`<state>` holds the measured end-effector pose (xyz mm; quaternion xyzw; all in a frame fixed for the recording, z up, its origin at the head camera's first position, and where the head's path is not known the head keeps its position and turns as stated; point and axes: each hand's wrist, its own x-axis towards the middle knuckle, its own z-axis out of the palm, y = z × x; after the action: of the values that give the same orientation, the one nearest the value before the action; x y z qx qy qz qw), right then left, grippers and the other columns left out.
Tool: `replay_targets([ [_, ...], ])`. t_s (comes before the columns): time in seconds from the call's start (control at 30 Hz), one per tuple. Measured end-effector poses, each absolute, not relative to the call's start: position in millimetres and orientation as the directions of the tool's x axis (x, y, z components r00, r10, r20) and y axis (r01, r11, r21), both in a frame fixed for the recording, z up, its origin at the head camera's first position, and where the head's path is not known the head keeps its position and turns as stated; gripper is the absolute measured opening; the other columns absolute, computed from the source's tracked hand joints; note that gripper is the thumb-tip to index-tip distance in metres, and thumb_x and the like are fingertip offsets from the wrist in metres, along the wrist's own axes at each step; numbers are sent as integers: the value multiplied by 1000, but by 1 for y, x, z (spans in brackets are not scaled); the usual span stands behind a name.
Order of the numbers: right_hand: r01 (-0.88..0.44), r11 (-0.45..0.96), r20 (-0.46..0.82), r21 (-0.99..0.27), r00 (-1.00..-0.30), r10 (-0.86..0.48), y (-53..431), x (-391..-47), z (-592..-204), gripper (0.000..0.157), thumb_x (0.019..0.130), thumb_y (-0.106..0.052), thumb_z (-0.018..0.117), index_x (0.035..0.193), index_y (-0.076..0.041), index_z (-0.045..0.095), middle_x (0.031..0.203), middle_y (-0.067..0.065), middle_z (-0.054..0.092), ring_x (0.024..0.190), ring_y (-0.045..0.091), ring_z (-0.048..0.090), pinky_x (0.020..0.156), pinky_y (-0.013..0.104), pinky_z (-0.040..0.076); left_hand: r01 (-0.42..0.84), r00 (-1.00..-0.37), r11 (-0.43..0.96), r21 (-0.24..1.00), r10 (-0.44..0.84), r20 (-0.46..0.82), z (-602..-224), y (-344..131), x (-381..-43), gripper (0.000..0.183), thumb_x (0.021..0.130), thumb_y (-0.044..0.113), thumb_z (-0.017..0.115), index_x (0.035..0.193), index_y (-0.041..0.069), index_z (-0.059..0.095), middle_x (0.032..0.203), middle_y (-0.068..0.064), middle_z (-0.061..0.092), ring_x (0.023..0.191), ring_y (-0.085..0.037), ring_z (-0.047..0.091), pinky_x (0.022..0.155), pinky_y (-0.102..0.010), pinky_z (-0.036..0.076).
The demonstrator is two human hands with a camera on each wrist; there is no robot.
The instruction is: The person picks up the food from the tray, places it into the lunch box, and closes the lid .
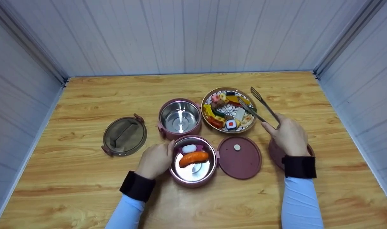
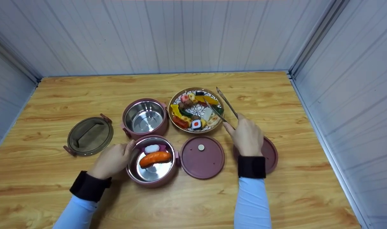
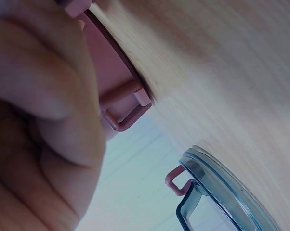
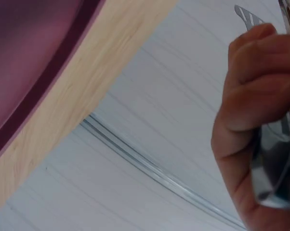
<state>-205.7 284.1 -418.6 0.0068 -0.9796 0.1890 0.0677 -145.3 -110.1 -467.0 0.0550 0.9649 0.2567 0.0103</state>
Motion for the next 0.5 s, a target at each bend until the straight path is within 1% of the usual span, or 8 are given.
replay_targets([
  [0.1,-32,934,135,-356,-991,17,283,-212,-419,78,89,-64,60,133,1,60,82,21,66,77,42,65,57,53,47,116,-993,862,493,119,25,-465,-109,-145,54,107,32,38,57,15,45,58,-5,52,63,-36,62,56,-49,45],
  [0.17,-17,937,121,-349,-992,27,284,-216,-420,85,87,-70,57,134,1,59,89,24,68,80,44,65,57,53,47,119,-992,862,493,123,24,-465,-108,-146,53,107,32,38,58,15,46,58,-5,51,64,-36,63,57,-49,45],
  [0.23,3,937,95,-349,-995,39,286,-219,-420,91,85,-74,55,136,1,57,101,27,68,86,46,65,59,53,47,124,-991,863,490,130,21,-465,-108,-146,53,108,32,37,58,15,46,58,-5,51,64,-36,63,57,-49,46],
  [0.33,22,934,66,-356,-997,49,287,-222,-424,92,84,-76,53,138,-2,56,120,32,61,95,49,63,61,52,48,123,-991,865,486,132,16,-465,-108,-146,53,108,32,37,59,14,47,60,-5,52,66,-36,63,59,-49,46],
  [0.4,23,933,54,-358,-997,46,286,-224,-427,88,85,-74,55,139,-5,56,122,32,60,97,49,62,61,51,47,124,-991,868,481,132,18,-466,-109,-146,52,108,31,37,60,14,47,60,-5,52,67,-36,64,60,-50,46],
  [0.5,5,934,52,-358,-998,25,282,-224,-431,79,87,-68,60,139,-8,58,122,31,61,94,48,63,59,50,47,124,-991,869,479,131,19,-467,-110,-145,52,108,31,37,60,14,48,61,-6,54,68,-37,64,61,-51,47],
])
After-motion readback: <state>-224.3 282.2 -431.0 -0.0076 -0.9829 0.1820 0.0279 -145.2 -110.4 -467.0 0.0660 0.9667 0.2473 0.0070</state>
